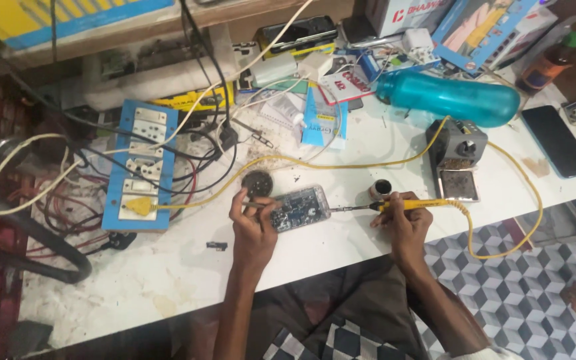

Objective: The person uses a soldering iron and tweezers to work on a small circuit board. They repeatedly apply heat to specific points on the board while holding it steady with the tweezers.

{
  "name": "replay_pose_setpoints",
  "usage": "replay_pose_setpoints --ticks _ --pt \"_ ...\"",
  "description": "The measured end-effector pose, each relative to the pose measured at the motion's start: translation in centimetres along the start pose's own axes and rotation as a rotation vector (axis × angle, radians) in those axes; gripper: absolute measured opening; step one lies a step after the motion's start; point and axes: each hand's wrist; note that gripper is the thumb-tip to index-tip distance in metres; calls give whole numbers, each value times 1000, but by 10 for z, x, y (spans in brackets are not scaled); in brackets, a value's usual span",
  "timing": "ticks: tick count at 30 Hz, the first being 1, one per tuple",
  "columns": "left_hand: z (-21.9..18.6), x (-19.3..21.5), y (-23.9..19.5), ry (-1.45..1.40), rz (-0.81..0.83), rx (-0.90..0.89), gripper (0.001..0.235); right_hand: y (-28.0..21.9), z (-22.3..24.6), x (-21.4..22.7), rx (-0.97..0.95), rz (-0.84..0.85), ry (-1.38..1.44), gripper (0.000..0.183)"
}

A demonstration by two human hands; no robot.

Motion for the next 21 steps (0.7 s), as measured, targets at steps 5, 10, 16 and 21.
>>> replay_pose_setpoints --ticks 5,10,16,21 --pt "5 -1 -9 101 6 -91 54 -6 -1 2 0 -14 -51 29" --pt "8 -3 -5 -23 -4 -35 55 1 3 0 1 -6 -33 28" --pt "9 -1 -4 31 -2 -53 54 -1 -2 1 10 -10 -14 29" --pt "6 -1 -2 1 -2 -84 53 1 -5 1 12 7 66 27"
Point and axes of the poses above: each hand's wrist, its own y-axis towards the middle knuckle, its own x-axis out of the back of the hand, z = x × y, and after that the axes turned 7 degrees about -x, right-handed
